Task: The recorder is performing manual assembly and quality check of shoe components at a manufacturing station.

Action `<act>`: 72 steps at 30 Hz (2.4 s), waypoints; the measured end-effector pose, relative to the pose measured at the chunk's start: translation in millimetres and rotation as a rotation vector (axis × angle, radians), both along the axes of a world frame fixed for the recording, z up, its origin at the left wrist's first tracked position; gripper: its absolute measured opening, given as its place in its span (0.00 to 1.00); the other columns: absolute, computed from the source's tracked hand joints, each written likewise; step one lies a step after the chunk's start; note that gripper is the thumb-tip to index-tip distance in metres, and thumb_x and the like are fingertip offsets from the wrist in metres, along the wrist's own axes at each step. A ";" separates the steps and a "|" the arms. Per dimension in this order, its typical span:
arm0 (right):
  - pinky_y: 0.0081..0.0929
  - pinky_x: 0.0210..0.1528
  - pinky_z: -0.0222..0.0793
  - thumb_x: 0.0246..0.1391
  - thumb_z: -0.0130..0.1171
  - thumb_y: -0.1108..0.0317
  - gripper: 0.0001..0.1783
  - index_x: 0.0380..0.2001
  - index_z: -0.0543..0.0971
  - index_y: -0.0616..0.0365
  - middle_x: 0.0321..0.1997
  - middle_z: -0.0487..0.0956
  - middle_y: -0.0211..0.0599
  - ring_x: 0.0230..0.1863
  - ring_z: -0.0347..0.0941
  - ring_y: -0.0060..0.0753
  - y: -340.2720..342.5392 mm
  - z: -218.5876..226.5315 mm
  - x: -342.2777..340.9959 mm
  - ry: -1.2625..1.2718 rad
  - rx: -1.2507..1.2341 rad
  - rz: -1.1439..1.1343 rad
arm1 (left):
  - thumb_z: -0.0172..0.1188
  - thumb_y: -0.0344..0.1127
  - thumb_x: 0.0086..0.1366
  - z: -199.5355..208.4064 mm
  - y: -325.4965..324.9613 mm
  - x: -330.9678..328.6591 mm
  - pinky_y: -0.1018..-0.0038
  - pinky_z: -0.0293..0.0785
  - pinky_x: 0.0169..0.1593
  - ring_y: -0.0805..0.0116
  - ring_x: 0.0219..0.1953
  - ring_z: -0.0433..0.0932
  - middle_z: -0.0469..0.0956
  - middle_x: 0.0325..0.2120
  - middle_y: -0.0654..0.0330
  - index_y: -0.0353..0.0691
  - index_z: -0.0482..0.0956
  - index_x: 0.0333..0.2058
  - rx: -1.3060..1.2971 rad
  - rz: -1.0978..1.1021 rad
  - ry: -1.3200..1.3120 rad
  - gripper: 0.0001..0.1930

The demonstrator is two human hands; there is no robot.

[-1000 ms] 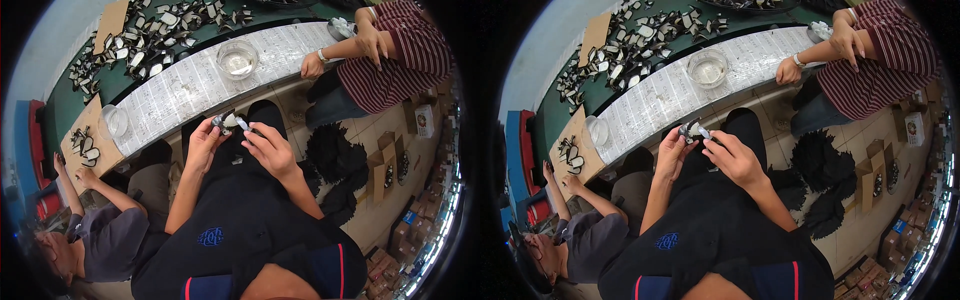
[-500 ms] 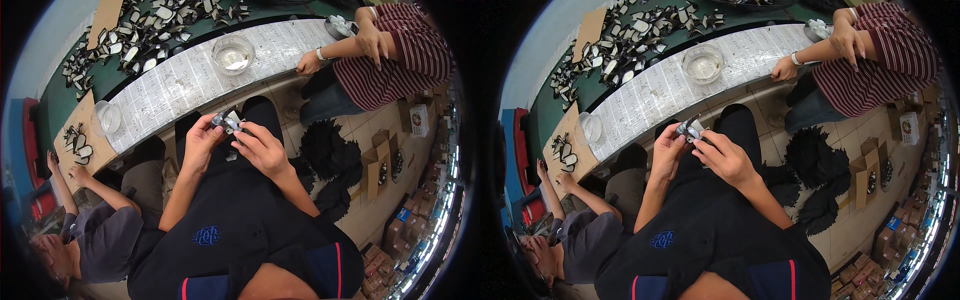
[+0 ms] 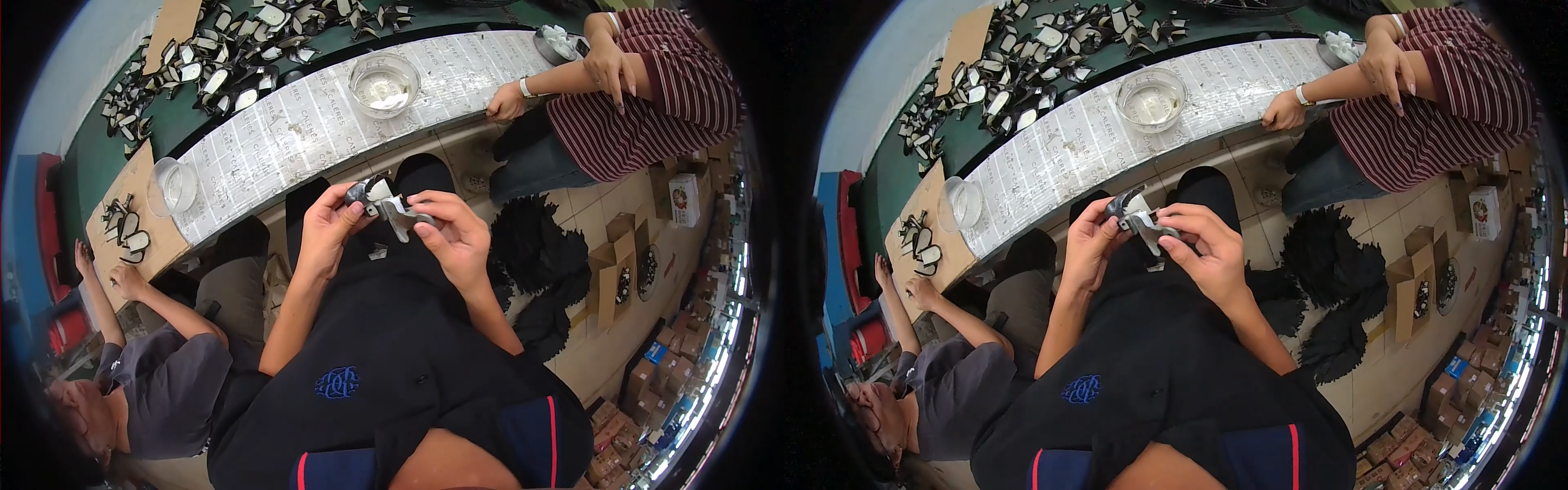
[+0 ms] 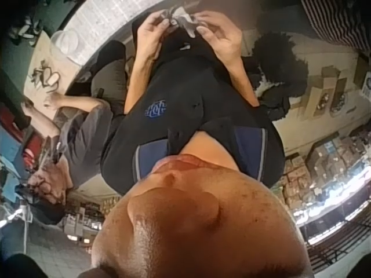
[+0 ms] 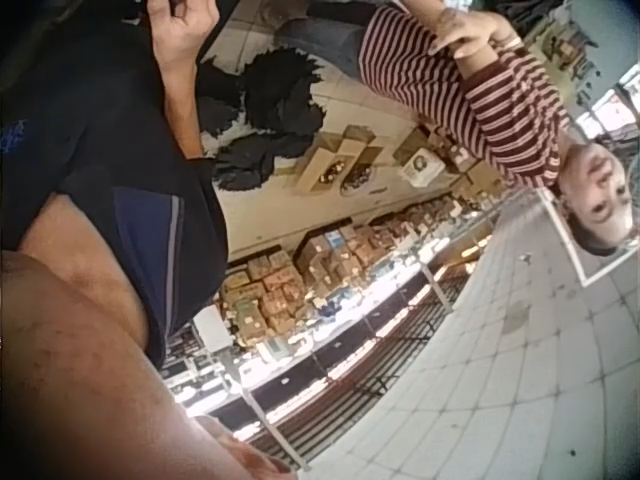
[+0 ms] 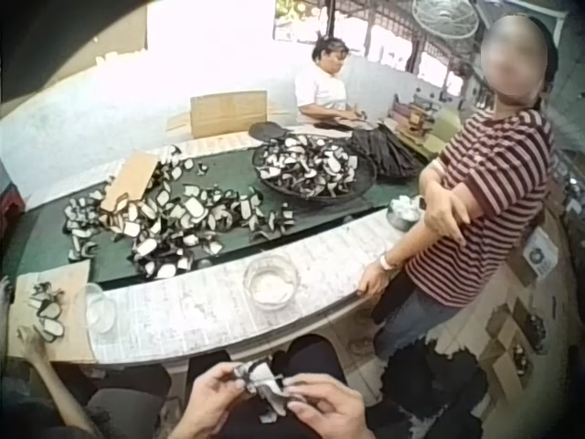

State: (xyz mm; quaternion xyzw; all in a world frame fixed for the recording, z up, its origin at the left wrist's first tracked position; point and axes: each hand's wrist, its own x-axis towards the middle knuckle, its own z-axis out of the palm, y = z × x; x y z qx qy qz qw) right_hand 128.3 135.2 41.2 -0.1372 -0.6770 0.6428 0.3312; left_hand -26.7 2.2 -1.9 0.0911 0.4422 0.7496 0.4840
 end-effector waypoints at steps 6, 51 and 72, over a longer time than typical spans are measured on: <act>0.24 0.45 0.75 0.54 0.65 0.79 0.13 0.44 0.80 0.67 0.51 0.79 0.47 0.46 0.78 0.34 12.2 6.9 -3.2 -0.110 0.183 -0.108 | 0.60 0.31 0.69 -4.1 -1.7 0.2 0.67 0.79 0.55 0.71 0.49 0.77 0.76 0.48 0.60 0.35 0.73 0.54 -0.032 -0.037 0.049 0.17; 0.24 0.37 0.82 0.51 0.68 0.78 0.15 0.44 0.80 0.64 0.47 0.77 0.43 0.39 0.80 0.33 -5.7 25.2 -5.2 -0.190 0.423 -0.186 | 0.55 0.31 0.72 -1.1 -2.4 0.8 0.66 0.81 0.55 0.70 0.48 0.80 0.79 0.46 0.58 0.33 0.72 0.52 0.066 -0.026 -0.159 0.14; 0.25 0.37 0.79 0.51 0.68 0.79 0.14 0.43 0.81 0.64 0.47 0.79 0.44 0.38 0.80 0.34 8.0 20.3 -2.9 -0.258 0.505 -0.377 | 0.53 0.34 0.73 -3.9 -3.0 0.1 0.66 0.79 0.56 0.76 0.44 0.80 0.78 0.45 0.62 0.35 0.72 0.52 0.034 -0.056 -0.160 0.13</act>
